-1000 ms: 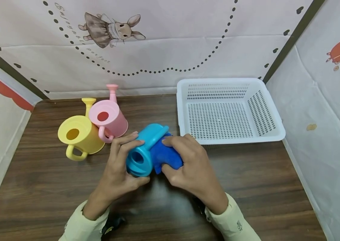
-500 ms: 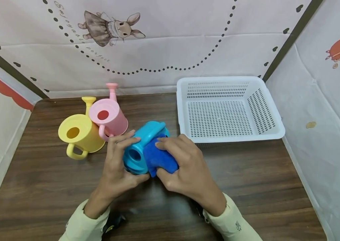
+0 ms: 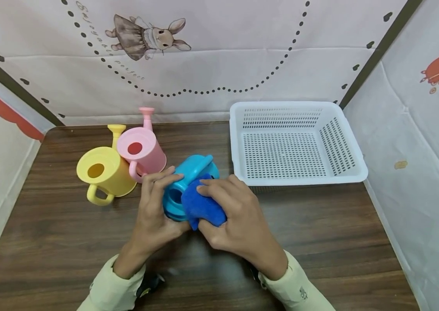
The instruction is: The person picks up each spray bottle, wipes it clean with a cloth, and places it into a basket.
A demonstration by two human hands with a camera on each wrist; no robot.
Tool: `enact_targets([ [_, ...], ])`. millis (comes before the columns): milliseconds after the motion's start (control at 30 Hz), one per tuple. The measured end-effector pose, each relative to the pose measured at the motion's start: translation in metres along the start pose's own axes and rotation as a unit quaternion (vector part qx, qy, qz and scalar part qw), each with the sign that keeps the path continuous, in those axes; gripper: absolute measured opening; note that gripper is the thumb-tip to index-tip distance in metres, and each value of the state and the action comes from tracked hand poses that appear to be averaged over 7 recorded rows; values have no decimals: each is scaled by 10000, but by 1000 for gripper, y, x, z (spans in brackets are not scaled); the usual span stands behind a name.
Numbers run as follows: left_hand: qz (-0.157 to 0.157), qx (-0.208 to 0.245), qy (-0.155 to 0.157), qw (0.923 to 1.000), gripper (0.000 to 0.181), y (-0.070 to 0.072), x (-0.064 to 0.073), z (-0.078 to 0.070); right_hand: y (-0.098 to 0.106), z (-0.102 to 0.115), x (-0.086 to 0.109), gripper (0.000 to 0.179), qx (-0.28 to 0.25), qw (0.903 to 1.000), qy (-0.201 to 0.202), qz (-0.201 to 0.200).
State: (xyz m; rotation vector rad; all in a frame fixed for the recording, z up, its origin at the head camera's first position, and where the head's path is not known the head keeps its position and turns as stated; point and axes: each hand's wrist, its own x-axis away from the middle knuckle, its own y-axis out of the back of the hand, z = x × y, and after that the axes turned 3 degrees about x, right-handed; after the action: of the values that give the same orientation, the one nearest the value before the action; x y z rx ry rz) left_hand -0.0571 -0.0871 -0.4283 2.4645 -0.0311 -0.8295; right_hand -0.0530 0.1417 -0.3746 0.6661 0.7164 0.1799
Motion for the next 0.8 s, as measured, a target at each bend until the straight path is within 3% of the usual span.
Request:
enact_targets([
  [233,-44,-153,-266,9995,97,5,0,-2,0,-5,0,50,-344,9992,-159,-134],
  [533,-64,-287,-365,9989,99,9,-2,-8,1,-9,-1,52,-623,9975,-249,-243],
  [800,123,-245,-476,9985,99,11,1,-10,5,-18,-2,52,-525,9959,-716,-180],
])
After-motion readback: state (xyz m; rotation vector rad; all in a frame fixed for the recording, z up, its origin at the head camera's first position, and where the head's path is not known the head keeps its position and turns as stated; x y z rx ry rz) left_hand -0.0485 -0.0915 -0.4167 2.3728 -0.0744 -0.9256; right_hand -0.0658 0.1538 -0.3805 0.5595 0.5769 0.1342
